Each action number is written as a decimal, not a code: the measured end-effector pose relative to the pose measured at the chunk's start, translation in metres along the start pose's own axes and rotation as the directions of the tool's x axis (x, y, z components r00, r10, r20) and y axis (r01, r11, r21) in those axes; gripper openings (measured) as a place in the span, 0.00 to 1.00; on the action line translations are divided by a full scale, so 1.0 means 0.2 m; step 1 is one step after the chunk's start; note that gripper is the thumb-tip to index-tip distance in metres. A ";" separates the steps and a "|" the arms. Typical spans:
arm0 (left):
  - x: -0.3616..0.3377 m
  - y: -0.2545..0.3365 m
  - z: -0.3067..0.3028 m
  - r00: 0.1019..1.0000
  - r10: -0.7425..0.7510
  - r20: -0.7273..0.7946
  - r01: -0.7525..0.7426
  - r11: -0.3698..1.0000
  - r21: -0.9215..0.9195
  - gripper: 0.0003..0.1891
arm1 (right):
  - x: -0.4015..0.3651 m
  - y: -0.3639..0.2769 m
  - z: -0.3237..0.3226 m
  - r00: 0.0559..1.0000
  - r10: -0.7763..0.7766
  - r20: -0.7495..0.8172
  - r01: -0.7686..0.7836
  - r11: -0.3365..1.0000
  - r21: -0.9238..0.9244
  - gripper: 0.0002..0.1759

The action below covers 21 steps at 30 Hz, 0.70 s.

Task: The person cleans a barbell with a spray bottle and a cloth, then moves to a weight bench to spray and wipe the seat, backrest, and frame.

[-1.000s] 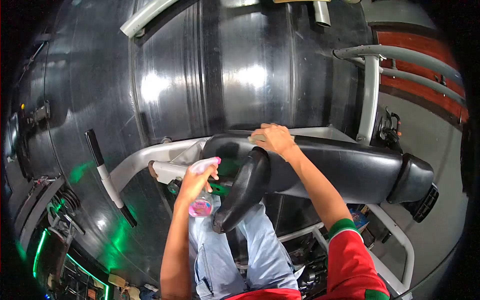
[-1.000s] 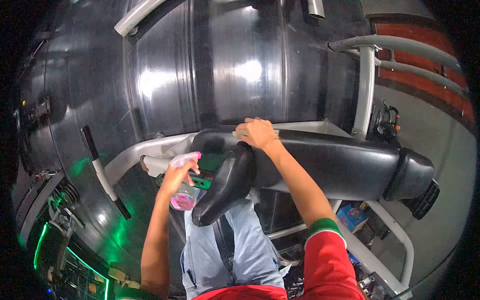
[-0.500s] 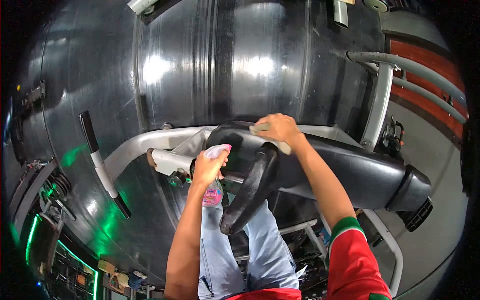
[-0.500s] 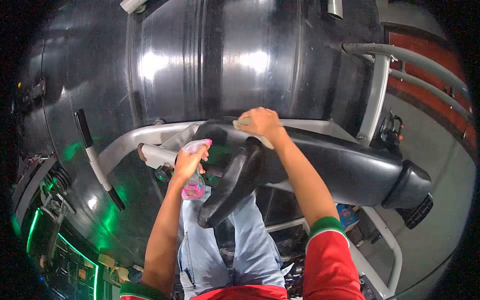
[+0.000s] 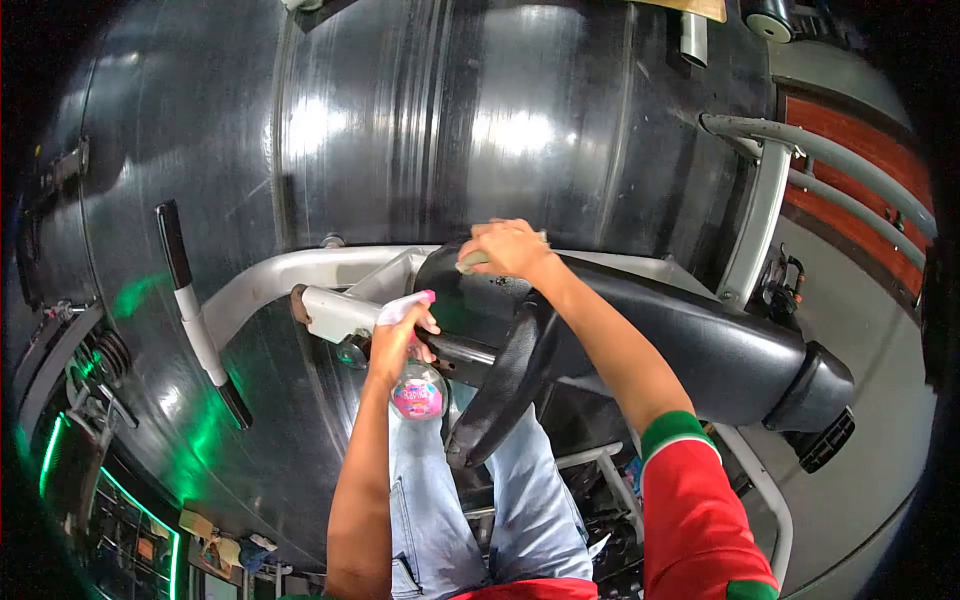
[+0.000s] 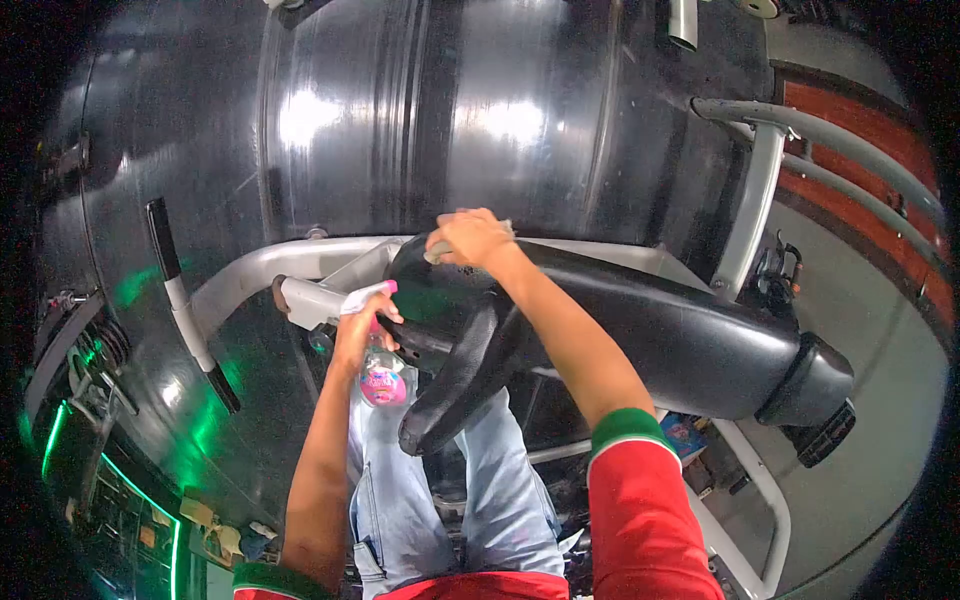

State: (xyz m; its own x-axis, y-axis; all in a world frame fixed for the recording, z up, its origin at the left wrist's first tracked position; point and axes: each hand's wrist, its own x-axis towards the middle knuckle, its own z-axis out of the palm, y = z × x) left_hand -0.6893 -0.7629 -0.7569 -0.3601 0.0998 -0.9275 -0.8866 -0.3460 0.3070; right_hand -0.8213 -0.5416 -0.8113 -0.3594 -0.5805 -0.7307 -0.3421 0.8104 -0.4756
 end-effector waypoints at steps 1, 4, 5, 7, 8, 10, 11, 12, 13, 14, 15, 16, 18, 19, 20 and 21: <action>0.00 -0.02 -0.02 1.000 -0.003 -0.004 0.003 1.000 -0.003 0.19 | 0.05 -0.02 0.02 0.999 -0.027 0.026 0.029 0.997 -0.068 0.18; -0.01 -0.06 -0.08 1.000 0.008 0.028 -0.008 1.000 -0.006 0.19 | 0.02 0.02 0.05 0.993 -0.092 0.071 0.101 0.986 -0.134 0.19; -0.01 -0.08 -0.08 1.000 0.013 0.012 -0.013 1.000 -0.013 0.19 | -0.02 0.07 0.03 0.989 -0.125 0.084 0.136 0.981 -0.139 0.20; -0.02 -0.09 -0.07 0.999 0.030 0.017 -0.029 0.995 -0.095 0.20 | -0.18 0.14 -0.03 0.982 -0.174 0.080 0.185 0.969 -0.163 0.18; -0.02 -0.09 -0.08 0.999 0.034 0.017 -0.032 0.994 -0.109 0.20 | -0.24 0.16 -0.07 0.981 -0.175 0.089 0.188 0.966 -0.175 0.18; 0.00 -0.11 -0.09 0.997 0.061 0.045 -0.056 0.993 -0.107 0.21 | -0.32 0.18 -0.15 0.967 -0.119 0.225 0.164 0.967 -0.194 0.15; 0.01 -0.12 -0.09 0.997 0.065 0.047 -0.059 0.991 -0.118 0.21 | -0.32 0.17 -0.16 0.966 -0.116 0.231 0.164 0.965 -0.204 0.15; 0.01 -0.14 -0.09 0.997 0.060 0.050 -0.054 0.991 -0.124 0.21 | -0.32 0.18 -0.14 0.962 -0.184 0.202 0.233 0.939 -0.254 0.17; 0.01 -0.13 -0.10 0.997 0.057 0.050 -0.050 0.991 -0.127 0.22 | -0.29 0.19 -0.11 0.951 -0.256 0.175 0.300 0.904 -0.304 0.19; 0.00 -0.13 -0.10 0.997 0.056 0.047 -0.050 0.990 -0.131 0.22 | -0.24 0.20 -0.05 0.944 -0.311 0.107 0.329 0.889 -0.319 0.18; 0.01 -0.13 -0.10 0.997 0.058 0.042 -0.052 0.989 -0.136 0.22 | -0.20 0.15 -0.05 0.942 -0.316 0.111 0.335 0.886 -0.321 0.18; 0.01 -0.13 -0.10 0.998 0.053 0.045 -0.046 0.989 -0.138 0.22 | -0.13 0.08 -0.04 0.947 -0.296 0.123 0.320 0.890 -0.323 0.16; 0.00 -0.12 -0.10 0.998 0.041 0.041 -0.036 0.992 -0.120 0.21 | 0.00 -0.05 0.01 0.951 -0.278 0.138 0.309 0.894 -0.324 0.14; 0.00 -0.12 -0.10 0.999 0.038 0.038 -0.033 0.992 -0.123 0.21 | 0.07 -0.08 0.07 0.945 -0.319 0.066 0.322 0.882 -0.345 0.14; 0.01 -0.12 -0.10 0.998 0.038 0.048 -0.032 0.992 -0.125 0.21 | 0.14 -0.10 0.11 0.933 -0.359 -0.005 0.332 0.869 -0.368 0.14; 0.01 -0.12 -0.10 0.998 0.040 0.058 -0.032 0.991 -0.127 0.20 | 0.20 -0.14 0.13 0.932 -0.362 -0.001 0.336 0.868 -0.366 0.14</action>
State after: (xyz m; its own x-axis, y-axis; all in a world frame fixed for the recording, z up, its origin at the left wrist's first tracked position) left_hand -0.6628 -0.7736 -0.7703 -0.4114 0.1397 -0.9007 -0.8303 -0.4651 0.3070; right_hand -0.8035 -0.5860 -0.8406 -0.2126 -0.8343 -0.5087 -0.7355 0.4793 -0.4788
